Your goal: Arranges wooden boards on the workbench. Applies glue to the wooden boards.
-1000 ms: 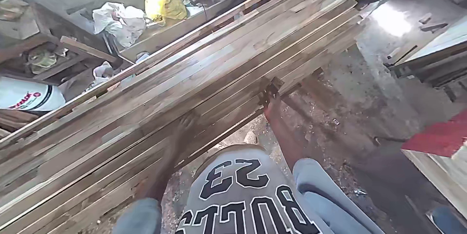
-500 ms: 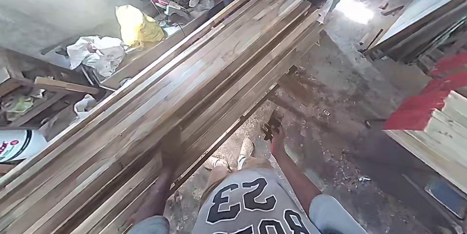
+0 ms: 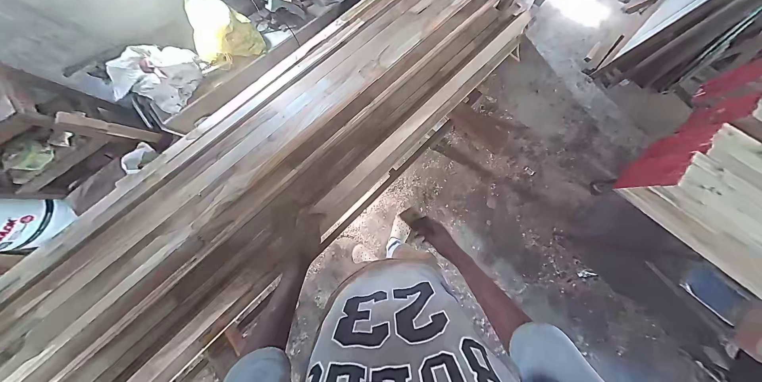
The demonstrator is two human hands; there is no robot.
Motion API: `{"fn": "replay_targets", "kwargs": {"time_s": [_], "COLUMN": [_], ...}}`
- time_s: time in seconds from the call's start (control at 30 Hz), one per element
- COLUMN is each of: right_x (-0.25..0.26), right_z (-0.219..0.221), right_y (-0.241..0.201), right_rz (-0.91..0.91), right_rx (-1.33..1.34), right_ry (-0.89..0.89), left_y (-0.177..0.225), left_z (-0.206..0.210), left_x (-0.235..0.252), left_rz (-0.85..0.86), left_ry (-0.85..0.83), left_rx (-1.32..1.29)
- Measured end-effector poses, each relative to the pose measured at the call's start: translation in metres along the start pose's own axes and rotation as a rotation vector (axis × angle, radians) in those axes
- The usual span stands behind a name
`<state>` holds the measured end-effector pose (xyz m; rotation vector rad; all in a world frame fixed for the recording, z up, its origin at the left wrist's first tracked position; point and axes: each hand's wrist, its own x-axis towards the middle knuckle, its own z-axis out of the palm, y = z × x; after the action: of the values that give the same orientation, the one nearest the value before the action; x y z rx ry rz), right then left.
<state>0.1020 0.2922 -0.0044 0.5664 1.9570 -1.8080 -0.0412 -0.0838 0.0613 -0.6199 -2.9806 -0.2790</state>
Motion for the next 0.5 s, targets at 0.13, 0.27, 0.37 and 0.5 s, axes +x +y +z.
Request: {"fn": "replay_targets", "kwargs": {"time_s": [0.13,0.27,0.37,0.5], "right_x": [-0.036,-0.060,-0.076,-0.069], "right_z": [0.059,0.101,0.127,0.130], "right_y": [0.025,0.021,0.019,0.037], "right_rz": [-0.061,-0.088,-0.045,-0.080], "right_rx": [-0.344,-0.522,-0.695,-0.715], "right_ry": [-0.286,-0.268,-0.227,-0.155], "left_y": [-0.003,-0.002,-0.010,-0.007], "left_z": [0.029,0.026,0.013,0.015], "left_x": [-0.007,-0.026,-0.037,-0.036], "left_rz": [-0.111,-0.263,-0.137,0.010], "left_ry": [-0.065,-0.105,-0.114,-0.034], "left_rx": [-0.277,-0.621,-0.518,-0.433]}}
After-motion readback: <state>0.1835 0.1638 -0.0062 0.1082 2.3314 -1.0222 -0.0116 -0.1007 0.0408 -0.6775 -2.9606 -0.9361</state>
